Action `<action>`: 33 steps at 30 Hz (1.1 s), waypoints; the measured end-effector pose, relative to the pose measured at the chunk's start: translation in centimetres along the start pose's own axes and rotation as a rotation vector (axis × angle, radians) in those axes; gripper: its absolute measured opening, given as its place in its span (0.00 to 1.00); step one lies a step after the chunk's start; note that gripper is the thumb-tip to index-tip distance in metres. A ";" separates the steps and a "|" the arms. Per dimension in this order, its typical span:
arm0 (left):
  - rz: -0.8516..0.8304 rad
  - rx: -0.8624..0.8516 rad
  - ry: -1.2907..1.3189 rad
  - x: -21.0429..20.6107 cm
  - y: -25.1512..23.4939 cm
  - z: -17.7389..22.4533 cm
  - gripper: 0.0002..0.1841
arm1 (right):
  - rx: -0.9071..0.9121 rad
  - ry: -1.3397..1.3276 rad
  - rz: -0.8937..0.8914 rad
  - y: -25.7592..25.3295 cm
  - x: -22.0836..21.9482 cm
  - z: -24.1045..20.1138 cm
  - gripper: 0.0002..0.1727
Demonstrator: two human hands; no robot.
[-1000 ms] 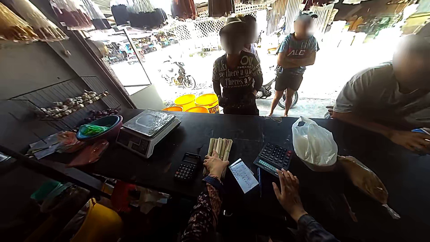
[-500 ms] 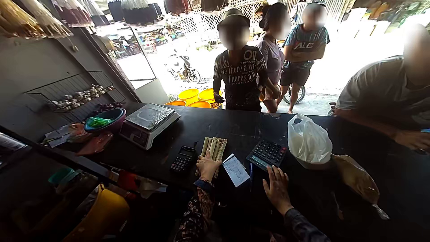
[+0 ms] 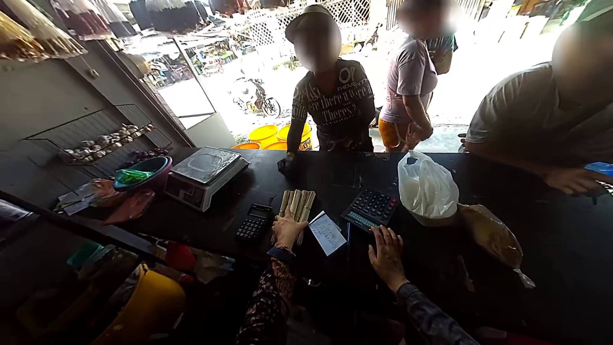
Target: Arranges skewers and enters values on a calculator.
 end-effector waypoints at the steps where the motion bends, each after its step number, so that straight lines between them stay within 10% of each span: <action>1: -0.011 0.000 0.001 -0.1 0.1 -0.3 0.61 | 0.000 0.012 -0.004 0.0 0.0 0.0 0.30; 27: -0.027 -0.047 0.008 3.4 -7.7 -6.6 0.61 | -0.147 0.158 0.031 0.2 0.5 0.2 0.30; 33: -0.012 -0.028 -0.026 3.2 -6.8 -6.6 0.62 | 0.085 0.160 0.139 0.4 0.8 -1.9 0.27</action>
Point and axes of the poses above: each hand's wrist, its own y-axis away from the middle knuckle, its own x-axis out of the back of the hand, z = x × y, the point moved 9 cm from there along -y, towards the middle knuckle, and after that the axes turned 2 degrees about x, right-handed, at the moved point
